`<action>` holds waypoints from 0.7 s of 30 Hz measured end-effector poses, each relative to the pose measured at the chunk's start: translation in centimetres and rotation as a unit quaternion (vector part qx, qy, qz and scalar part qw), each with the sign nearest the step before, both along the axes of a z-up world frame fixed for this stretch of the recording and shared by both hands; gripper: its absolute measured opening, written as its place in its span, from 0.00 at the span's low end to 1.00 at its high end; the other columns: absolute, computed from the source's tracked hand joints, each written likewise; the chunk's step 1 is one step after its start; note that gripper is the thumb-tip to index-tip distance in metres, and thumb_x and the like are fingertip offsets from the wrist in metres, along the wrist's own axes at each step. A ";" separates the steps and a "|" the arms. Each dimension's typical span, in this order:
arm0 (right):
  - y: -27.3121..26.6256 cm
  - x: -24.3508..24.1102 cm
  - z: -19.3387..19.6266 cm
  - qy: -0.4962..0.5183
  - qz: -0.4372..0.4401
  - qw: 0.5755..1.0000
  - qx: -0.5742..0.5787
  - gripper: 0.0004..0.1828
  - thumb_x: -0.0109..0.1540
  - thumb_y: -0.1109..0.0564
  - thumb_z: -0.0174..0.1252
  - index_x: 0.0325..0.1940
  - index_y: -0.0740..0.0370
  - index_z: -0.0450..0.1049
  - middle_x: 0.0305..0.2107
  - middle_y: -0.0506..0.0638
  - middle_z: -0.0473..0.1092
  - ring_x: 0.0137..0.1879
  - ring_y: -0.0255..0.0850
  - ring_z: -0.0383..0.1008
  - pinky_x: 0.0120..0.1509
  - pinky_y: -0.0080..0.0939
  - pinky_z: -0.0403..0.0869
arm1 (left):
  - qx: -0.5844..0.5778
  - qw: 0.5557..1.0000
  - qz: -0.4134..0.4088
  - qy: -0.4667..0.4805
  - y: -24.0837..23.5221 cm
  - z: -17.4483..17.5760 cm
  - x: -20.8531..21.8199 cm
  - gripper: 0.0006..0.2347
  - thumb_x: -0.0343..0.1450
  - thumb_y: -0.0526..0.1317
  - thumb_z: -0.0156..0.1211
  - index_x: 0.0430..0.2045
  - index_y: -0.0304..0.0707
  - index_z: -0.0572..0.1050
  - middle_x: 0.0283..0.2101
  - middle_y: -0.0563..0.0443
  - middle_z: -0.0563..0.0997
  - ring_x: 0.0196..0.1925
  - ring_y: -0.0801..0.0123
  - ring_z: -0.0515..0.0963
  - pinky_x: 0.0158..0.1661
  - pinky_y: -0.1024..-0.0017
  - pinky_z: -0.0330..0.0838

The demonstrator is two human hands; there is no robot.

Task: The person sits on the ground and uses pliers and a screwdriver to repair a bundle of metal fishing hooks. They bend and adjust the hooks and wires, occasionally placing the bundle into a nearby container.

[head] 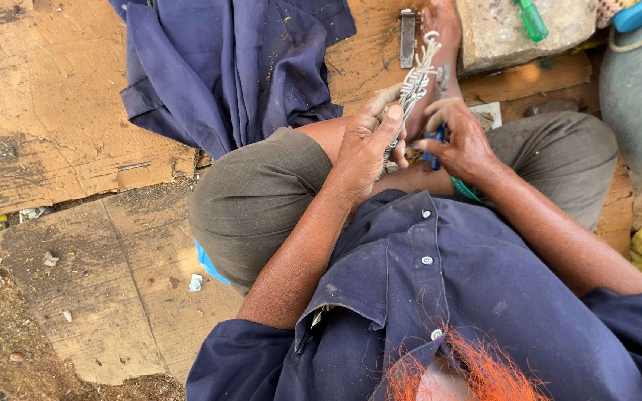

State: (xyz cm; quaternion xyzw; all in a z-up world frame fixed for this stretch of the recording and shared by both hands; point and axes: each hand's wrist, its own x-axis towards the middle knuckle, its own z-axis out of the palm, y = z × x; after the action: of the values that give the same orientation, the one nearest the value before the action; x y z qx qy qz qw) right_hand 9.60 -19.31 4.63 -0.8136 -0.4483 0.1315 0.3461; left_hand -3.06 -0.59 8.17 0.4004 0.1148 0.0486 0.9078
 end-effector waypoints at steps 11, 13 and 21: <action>-1.3 2.8 -6.0 0.425 -0.343 0.837 -0.029 0.07 0.60 0.65 0.65 0.35 0.65 0.72 0.20 0.51 0.69 0.22 0.40 0.68 0.24 0.43 0.68 | -0.106 0.994 0.014 0.040 0.2 -1.5 -0.1 0.16 0.80 0.45 0.52 0.57 0.34 0.72 0.31 0.55 0.71 0.24 0.75 0.74 0.30 0.69 0.78; -1.4 3.9 -7.0 0.466 -0.339 0.817 -0.019 0.08 0.60 0.64 0.66 0.33 0.65 0.72 0.19 0.50 0.68 0.20 0.40 0.67 0.22 0.43 0.65 | -0.114 0.992 0.008 0.054 0.2 -1.0 0.0 0.14 0.78 0.44 0.53 0.55 0.36 0.71 0.30 0.56 0.72 0.23 0.74 0.74 0.28 0.69 0.77; -2.6 4.5 -5.7 0.544 -0.255 0.799 -0.037 0.09 0.65 0.54 0.62 0.41 0.63 0.74 0.28 0.52 0.71 0.28 0.40 0.67 0.29 0.45 0.67 | -0.118 0.993 -0.024 -0.001 0.7 1.3 -1.3 0.14 0.81 0.43 0.51 0.55 0.31 0.74 0.30 0.56 0.72 0.26 0.78 0.75 0.29 0.73 0.77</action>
State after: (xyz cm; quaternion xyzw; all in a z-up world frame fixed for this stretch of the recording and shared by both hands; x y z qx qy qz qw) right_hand 14.08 -21.92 -1.12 -0.7054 0.0424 0.4762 0.5233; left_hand -4.35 0.08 9.49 0.2927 0.1093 0.0131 0.9498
